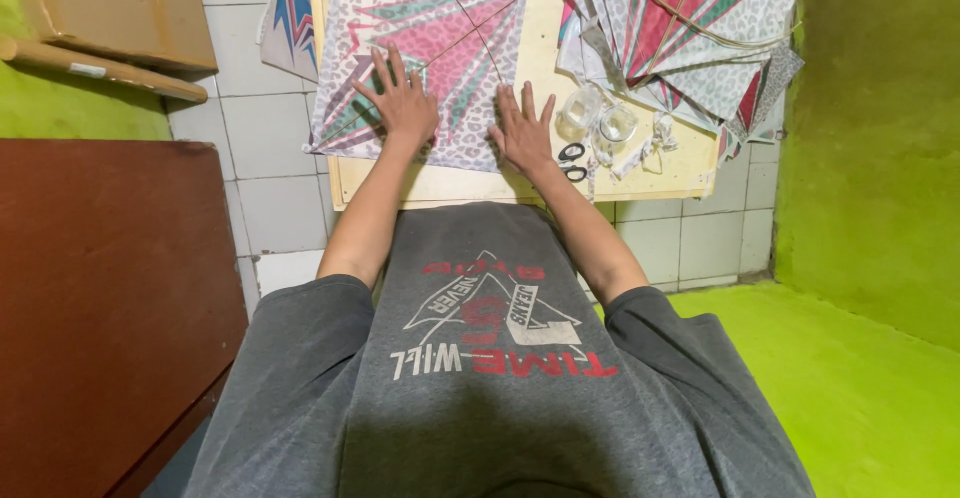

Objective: The person is seen assembling kites on a wooden table. They apply glue from a small plastic bottle to the edges of the kite's plastic/paper cover and then fold the edges over the bamboo frame, pressing them down to secure the bond.

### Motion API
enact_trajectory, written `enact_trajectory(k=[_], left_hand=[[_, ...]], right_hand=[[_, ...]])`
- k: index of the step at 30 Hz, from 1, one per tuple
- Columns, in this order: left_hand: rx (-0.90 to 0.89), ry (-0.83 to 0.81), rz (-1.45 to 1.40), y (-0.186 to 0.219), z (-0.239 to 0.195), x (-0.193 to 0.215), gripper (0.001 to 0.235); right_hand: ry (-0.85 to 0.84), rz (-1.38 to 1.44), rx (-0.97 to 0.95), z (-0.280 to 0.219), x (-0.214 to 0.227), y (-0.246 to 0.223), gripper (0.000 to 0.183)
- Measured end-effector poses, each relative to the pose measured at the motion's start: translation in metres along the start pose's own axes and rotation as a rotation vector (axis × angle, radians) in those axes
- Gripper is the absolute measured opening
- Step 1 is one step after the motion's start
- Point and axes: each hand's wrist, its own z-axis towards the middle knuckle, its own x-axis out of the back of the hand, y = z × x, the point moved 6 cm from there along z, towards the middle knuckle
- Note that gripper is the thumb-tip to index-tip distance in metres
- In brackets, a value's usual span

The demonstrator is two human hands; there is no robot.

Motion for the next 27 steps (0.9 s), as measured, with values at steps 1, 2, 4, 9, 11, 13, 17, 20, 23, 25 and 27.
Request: enact_trajectory(k=[1,2,4,9,11,13,17,20,23,25,27], left_hand=[[-0.001,-0.011,0.026,0.001,0.003,0.0,0.065],[-0.002,-0.025,0.053,0.002,0.003,-0.002,0.065],[0.003,-0.027,0.064,0.007,0.004,0.001,0.062],[0.012,-0.118,0.153,0.013,0.006,0.011,0.064],[0.03,-0.17,0.087,0.013,0.005,0.006,0.068],[0.031,-0.195,0.092,0.012,0.003,0.007,0.068],[0.031,-0.196,0.083,0.012,0.003,0.005,0.066],[0.02,-0.202,0.075,0.009,0.002,0.011,0.068],[0.034,-0.251,0.079,0.006,0.001,0.007,0.07],[0.031,-0.247,0.075,0.003,0.005,0.003,0.071],[0.027,-0.246,0.069,0.003,0.004,0.0,0.072]], right_hand=[[0.001,-0.038,0.004,0.001,0.0,0.0,0.075],[-0.002,-0.073,0.008,-0.001,0.0,-0.002,0.077],[-0.058,-0.097,-0.007,-0.004,0.007,-0.006,0.077],[-0.005,-0.078,0.008,-0.011,0.004,-0.009,0.075],[-0.038,-0.091,0.009,-0.012,0.003,-0.009,0.076],[-0.014,-0.082,0.016,-0.011,0.003,-0.011,0.077],[0.047,-0.058,-0.011,-0.001,0.017,-0.009,0.078],[-0.055,-0.033,-0.043,0.017,0.016,-0.004,0.076],[-0.01,-0.025,-0.085,0.029,0.001,0.008,0.076],[-0.058,-0.014,-0.098,0.038,0.012,0.009,0.077],[-0.111,-0.004,-0.112,0.043,0.017,0.012,0.079]])
